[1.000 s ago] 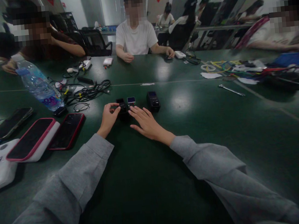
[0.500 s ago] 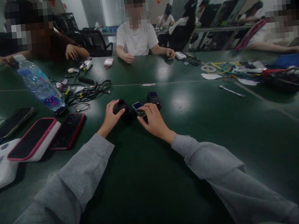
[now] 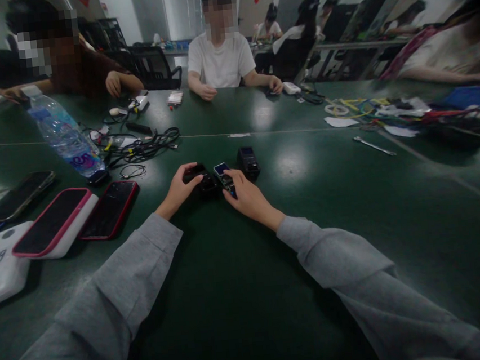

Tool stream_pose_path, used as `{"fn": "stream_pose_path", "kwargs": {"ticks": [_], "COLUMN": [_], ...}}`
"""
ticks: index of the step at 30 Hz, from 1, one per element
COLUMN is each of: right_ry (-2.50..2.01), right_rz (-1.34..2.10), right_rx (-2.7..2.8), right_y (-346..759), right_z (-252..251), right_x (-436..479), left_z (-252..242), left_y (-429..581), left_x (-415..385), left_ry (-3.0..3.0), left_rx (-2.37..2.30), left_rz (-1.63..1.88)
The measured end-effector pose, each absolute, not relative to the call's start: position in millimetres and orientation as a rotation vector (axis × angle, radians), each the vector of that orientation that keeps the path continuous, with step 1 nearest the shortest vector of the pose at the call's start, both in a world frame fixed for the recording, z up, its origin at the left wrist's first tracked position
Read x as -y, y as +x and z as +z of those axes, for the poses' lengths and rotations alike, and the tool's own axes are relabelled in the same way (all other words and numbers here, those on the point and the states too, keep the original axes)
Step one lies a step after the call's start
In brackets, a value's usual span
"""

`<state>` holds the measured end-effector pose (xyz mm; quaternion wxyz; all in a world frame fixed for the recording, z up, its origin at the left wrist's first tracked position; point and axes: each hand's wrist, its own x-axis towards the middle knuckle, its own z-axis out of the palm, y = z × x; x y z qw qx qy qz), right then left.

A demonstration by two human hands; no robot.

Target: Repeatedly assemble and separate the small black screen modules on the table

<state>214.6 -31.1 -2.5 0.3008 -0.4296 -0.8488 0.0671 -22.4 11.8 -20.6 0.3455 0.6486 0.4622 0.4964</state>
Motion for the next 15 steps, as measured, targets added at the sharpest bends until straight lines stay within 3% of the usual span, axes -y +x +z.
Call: {"fn": "stream_pose_path", "kwargs": {"ticks": [15], "right_ry": [-1.146], "right_rz": [0.194], "right_rx": [2.255], "right_y": [214.8], "right_z": [-1.5], "right_x": [31.1], "left_z": [-20.0], "left_y": [-21.2], "left_x": [-12.5], "left_ry": [1.645], "left_rx": [-1.259], "left_rz": [1.346]}}
